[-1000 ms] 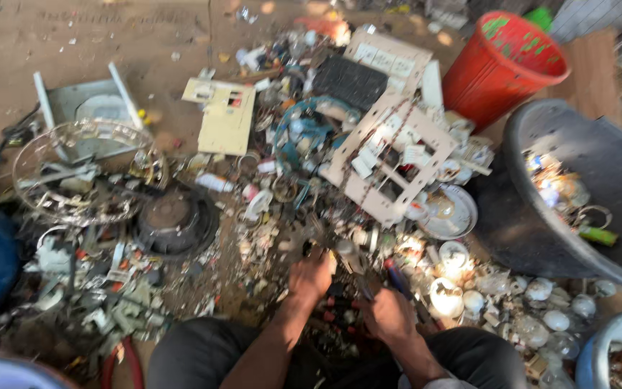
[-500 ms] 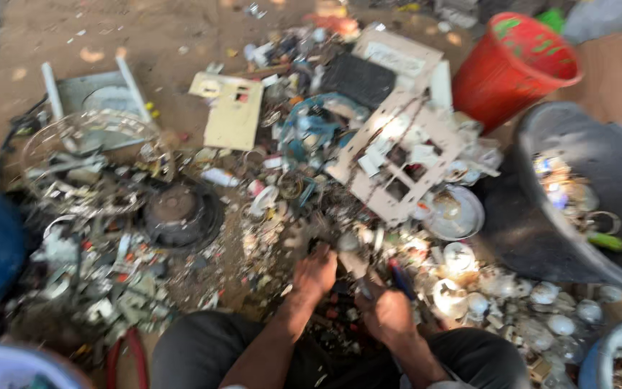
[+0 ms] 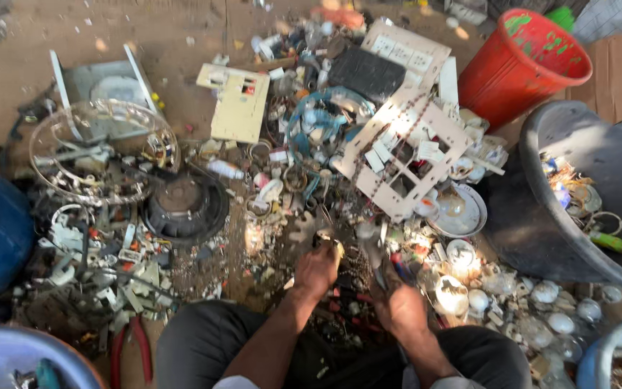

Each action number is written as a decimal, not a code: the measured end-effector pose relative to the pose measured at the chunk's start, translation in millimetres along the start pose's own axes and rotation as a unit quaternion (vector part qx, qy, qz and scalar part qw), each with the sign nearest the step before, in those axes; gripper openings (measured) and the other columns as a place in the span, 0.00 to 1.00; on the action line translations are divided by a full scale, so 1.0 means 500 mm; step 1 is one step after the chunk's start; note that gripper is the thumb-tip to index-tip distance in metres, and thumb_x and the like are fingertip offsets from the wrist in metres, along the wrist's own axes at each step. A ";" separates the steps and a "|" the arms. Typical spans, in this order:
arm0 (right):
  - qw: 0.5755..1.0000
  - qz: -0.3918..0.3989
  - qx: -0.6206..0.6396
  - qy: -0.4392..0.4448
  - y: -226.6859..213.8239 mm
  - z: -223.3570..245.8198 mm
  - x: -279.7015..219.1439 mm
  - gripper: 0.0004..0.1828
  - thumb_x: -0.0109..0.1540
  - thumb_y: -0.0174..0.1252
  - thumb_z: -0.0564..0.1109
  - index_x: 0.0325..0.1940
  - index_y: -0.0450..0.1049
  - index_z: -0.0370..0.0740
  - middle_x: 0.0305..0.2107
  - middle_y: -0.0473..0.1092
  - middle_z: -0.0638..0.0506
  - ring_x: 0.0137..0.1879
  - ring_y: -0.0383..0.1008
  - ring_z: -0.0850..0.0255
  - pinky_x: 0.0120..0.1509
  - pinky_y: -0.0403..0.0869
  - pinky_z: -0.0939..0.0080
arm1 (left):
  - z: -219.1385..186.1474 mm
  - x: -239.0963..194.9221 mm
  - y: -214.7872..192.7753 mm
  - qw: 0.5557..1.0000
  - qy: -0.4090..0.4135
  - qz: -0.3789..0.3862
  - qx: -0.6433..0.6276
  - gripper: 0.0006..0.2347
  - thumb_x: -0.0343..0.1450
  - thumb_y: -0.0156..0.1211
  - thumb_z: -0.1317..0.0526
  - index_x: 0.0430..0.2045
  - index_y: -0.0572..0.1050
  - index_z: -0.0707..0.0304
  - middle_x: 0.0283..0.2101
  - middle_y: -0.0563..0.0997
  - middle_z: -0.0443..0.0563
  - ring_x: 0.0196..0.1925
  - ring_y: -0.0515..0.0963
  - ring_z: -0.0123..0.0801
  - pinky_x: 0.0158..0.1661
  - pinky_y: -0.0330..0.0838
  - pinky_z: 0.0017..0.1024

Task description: The person sits on the ground and uses a hammer to repeatedly strike a metal gear-like object, breaking it apart. The person then picks up the broken pieces and continues to hammer them further.

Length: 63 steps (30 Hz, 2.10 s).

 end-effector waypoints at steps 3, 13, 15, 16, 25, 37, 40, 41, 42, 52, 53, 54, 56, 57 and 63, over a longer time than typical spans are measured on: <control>0.991 -0.063 0.092 -0.076 -0.039 0.028 -0.018 0.37 0.54 0.59 0.40 0.70 0.64 0.45 0.41 0.77 0.37 0.36 0.80 0.43 0.37 0.79 0.50 | -0.001 -0.004 0.005 0.999 0.049 -0.009 0.010 0.06 0.76 0.45 0.72 0.38 0.73 0.74 0.45 0.81 0.67 0.29 0.85 0.45 0.25 0.83 0.41; 0.999 -0.016 -0.030 -0.028 -0.034 0.063 0.014 0.36 0.56 0.67 0.47 0.68 0.67 0.44 0.30 0.77 0.37 0.34 0.79 0.40 0.39 0.77 0.45 | -0.046 0.020 -0.059 0.998 -0.049 0.036 0.034 0.11 0.78 0.47 0.68 0.50 0.76 0.71 0.38 0.83 0.61 0.27 0.82 0.42 0.49 0.70 0.45; 0.988 -0.123 0.014 -0.097 -0.065 0.089 0.000 0.33 0.56 0.66 0.47 0.64 0.69 0.39 0.31 0.78 0.38 0.31 0.79 0.43 0.34 0.78 0.46 | -0.055 0.019 -0.068 0.996 0.017 -0.092 0.003 0.12 0.75 0.48 0.74 0.50 0.76 0.77 0.47 0.81 0.67 0.29 0.81 0.43 0.27 0.81 0.33; 0.989 -0.110 0.023 -0.096 -0.064 0.092 -0.005 0.33 0.57 0.65 0.47 0.65 0.68 0.39 0.31 0.78 0.38 0.31 0.79 0.42 0.34 0.78 0.46 | -0.050 0.017 -0.056 0.998 0.010 -0.066 -0.013 0.12 0.75 0.48 0.74 0.49 0.77 0.75 0.48 0.80 0.67 0.27 0.81 0.43 0.25 0.81 0.33; 0.996 0.065 -0.056 0.021 -0.025 0.040 0.013 0.35 0.58 0.62 0.51 0.70 0.66 0.48 0.34 0.78 0.35 0.38 0.79 0.39 0.42 0.78 0.44 | -0.007 -0.016 -0.010 0.998 0.047 -0.048 -0.005 0.07 0.74 0.52 0.71 0.37 0.81 0.70 0.43 0.82 0.59 0.26 0.80 0.38 0.25 0.76 0.36; 0.993 0.093 -0.069 0.004 -0.002 0.047 0.044 0.26 0.60 0.63 0.55 0.60 0.75 0.43 0.36 0.78 0.37 0.42 0.80 0.39 0.46 0.78 0.45 | -0.057 -0.007 -0.083 0.989 0.094 -0.106 0.035 0.12 0.68 0.53 0.75 0.42 0.79 0.69 0.45 0.81 0.60 0.34 0.82 0.46 0.31 0.78 0.37; 0.992 -0.072 0.040 -0.093 -0.049 0.073 0.032 0.31 0.57 0.62 0.49 0.63 0.71 0.35 0.36 0.77 0.34 0.37 0.80 0.38 0.38 0.79 0.44 | -0.057 0.009 -0.068 1.000 0.014 0.006 -0.005 0.14 0.70 0.51 0.78 0.48 0.78 0.74 0.49 0.79 0.67 0.22 0.80 0.39 0.15 0.75 0.27; 0.990 -0.085 0.063 -0.097 -0.052 0.077 0.021 0.31 0.58 0.61 0.50 0.63 0.70 0.34 0.35 0.77 0.35 0.35 0.81 0.39 0.37 0.79 0.45 | -0.052 0.007 -0.069 1.000 0.025 0.009 0.011 0.15 0.69 0.52 0.78 0.48 0.78 0.75 0.51 0.79 0.68 0.23 0.80 0.39 0.16 0.76 0.27; 0.986 -0.098 0.086 -0.100 -0.052 0.076 0.013 0.31 0.59 0.60 0.50 0.64 0.69 0.34 0.35 0.78 0.35 0.34 0.81 0.41 0.35 0.79 0.46 | -0.050 0.003 -0.066 0.999 0.036 0.013 0.028 0.15 0.68 0.53 0.78 0.48 0.77 0.76 0.54 0.78 0.68 0.25 0.81 0.39 0.17 0.76 0.27; 0.998 0.024 -0.032 -0.045 -0.015 0.031 0.046 0.38 0.58 0.61 0.49 0.73 0.65 0.42 0.26 0.77 0.38 0.29 0.79 0.42 0.36 0.79 0.47 | -0.042 -0.009 -0.058 0.999 0.019 -0.038 0.024 0.12 0.70 0.48 0.71 0.44 0.77 0.68 0.47 0.79 0.62 0.39 0.83 0.51 0.36 0.82 0.42; 0.995 -0.040 -0.013 -0.090 -0.034 0.050 0.038 0.36 0.58 0.62 0.50 0.70 0.66 0.38 0.28 0.77 0.38 0.28 0.79 0.42 0.34 0.78 0.48 | -0.036 -0.004 -0.052 0.998 -0.041 0.043 -0.002 0.13 0.73 0.46 0.71 0.49 0.75 0.70 0.48 0.78 0.63 0.39 0.83 0.51 0.35 0.82 0.41; 0.985 -0.104 0.006 -0.134 -0.054 0.068 0.029 0.34 0.58 0.62 0.50 0.66 0.67 0.35 0.29 0.76 0.37 0.28 0.79 0.42 0.31 0.77 0.48 | -0.032 -0.004 -0.045 0.987 -0.100 0.124 -0.026 0.14 0.75 0.43 0.72 0.54 0.73 0.72 0.50 0.77 0.64 0.38 0.83 0.50 0.34 0.83 0.40; 0.976 -0.134 0.072 -0.157 -0.075 0.095 0.011 0.33 0.60 0.61 0.49 0.68 0.66 0.35 0.29 0.77 0.40 0.29 0.79 0.49 0.33 0.77 0.54 | -0.046 0.004 -0.075 0.998 -0.028 0.015 -0.052 0.14 0.71 0.47 0.73 0.49 0.75 0.75 0.52 0.77 0.67 0.37 0.84 0.52 0.32 0.82 0.40; 0.969 -0.143 0.105 -0.170 -0.079 0.106 -0.001 0.33 0.62 0.60 0.49 0.69 0.66 0.35 0.29 0.77 0.41 0.30 0.80 0.52 0.33 0.77 0.56 | -0.047 -0.003 -0.084 0.997 0.003 -0.040 -0.065 0.14 0.69 0.48 0.74 0.47 0.77 0.76 0.53 0.76 0.69 0.36 0.84 0.53 0.32 0.82 0.40; 0.974 0.125 0.075 0.176 -0.036 0.069 -0.014 0.36 0.60 0.66 0.49 0.73 0.67 0.46 0.22 0.75 0.35 0.22 0.71 0.56 0.33 0.73 0.54 | -0.030 0.003 -0.041 0.999 -0.011 -0.049 0.005 0.08 0.72 0.53 0.71 0.42 0.78 0.71 0.45 0.81 0.67 0.35 0.85 0.54 0.36 0.81 0.45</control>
Point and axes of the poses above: each hand's wrist, its own x-axis towards the middle knuckle, its own y-axis out of the palm, z = x × y, the point moved 4 cm from there along x, towards the middle knuckle
